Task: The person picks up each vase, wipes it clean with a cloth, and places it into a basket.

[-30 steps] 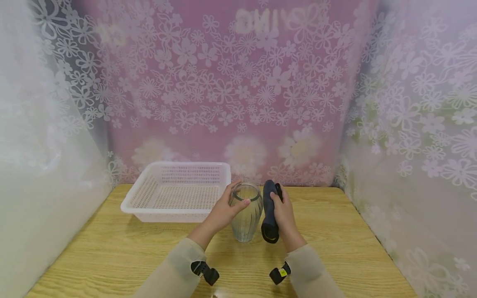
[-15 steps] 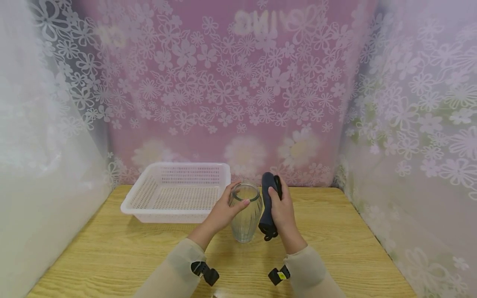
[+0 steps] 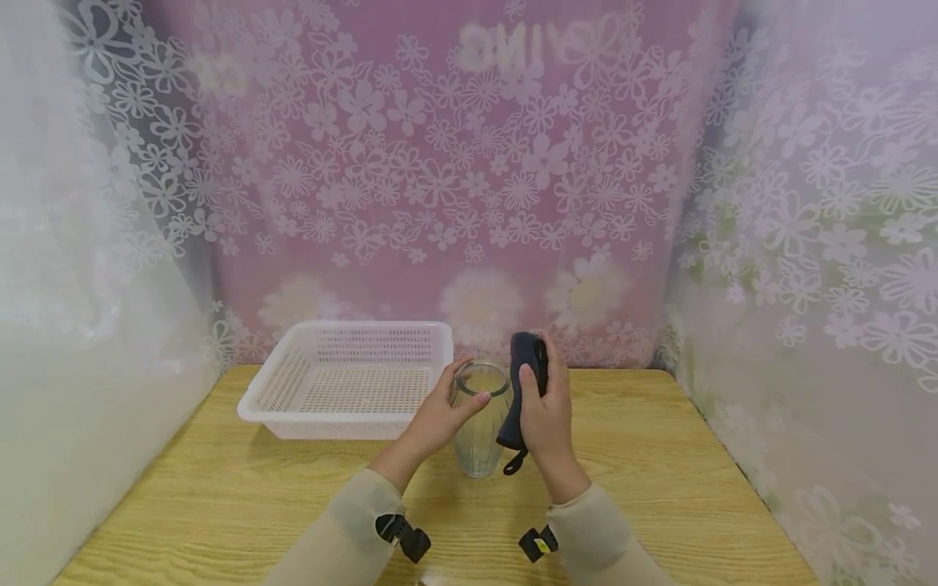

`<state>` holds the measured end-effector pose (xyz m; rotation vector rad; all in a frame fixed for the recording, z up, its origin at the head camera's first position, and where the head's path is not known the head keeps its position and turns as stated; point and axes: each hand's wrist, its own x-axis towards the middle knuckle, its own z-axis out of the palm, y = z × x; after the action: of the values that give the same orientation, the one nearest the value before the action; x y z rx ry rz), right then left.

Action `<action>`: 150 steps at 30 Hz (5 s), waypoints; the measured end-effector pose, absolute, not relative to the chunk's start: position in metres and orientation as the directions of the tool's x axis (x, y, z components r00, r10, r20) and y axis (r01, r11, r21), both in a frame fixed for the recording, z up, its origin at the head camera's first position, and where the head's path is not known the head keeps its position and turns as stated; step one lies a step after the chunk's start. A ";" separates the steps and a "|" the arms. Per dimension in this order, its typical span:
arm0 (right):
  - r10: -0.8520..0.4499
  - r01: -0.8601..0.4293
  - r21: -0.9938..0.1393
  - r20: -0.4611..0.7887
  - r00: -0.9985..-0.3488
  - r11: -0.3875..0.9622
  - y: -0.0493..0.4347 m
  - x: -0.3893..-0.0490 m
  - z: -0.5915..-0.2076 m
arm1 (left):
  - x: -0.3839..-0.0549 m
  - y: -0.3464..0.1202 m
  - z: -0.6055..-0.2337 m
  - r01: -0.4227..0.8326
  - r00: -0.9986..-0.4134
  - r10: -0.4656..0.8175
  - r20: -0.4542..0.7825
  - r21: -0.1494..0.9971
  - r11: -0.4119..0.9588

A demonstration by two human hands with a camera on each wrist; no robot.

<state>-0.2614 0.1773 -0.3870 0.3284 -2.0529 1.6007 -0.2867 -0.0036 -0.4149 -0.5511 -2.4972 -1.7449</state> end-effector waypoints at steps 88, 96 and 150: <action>0.160 -0.281 -0.953 0.297 -0.941 0.116 0.172 -0.290 -0.436 | -0.287 -0.005 -0.417 0.303 -0.937 0.264 0.230 0.911 0.281; 0.147 -0.179 -0.982 0.186 -0.972 0.058 0.173 -0.290 -0.439 | -0.288 -0.005 -0.419 0.289 -0.943 0.252 0.218 0.911 0.294; -0.027 0.042 -0.991 -0.039 -0.999 -0.128 0.180 -0.316 -0.488 | -0.284 -0.005 -0.416 0.287 -0.941 0.257 0.218 0.919 0.272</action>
<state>-0.3162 0.1805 -0.4877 -0.0180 -2.1032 2.3946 -0.2841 -0.0052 -0.4159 -0.5319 -2.4844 -1.8038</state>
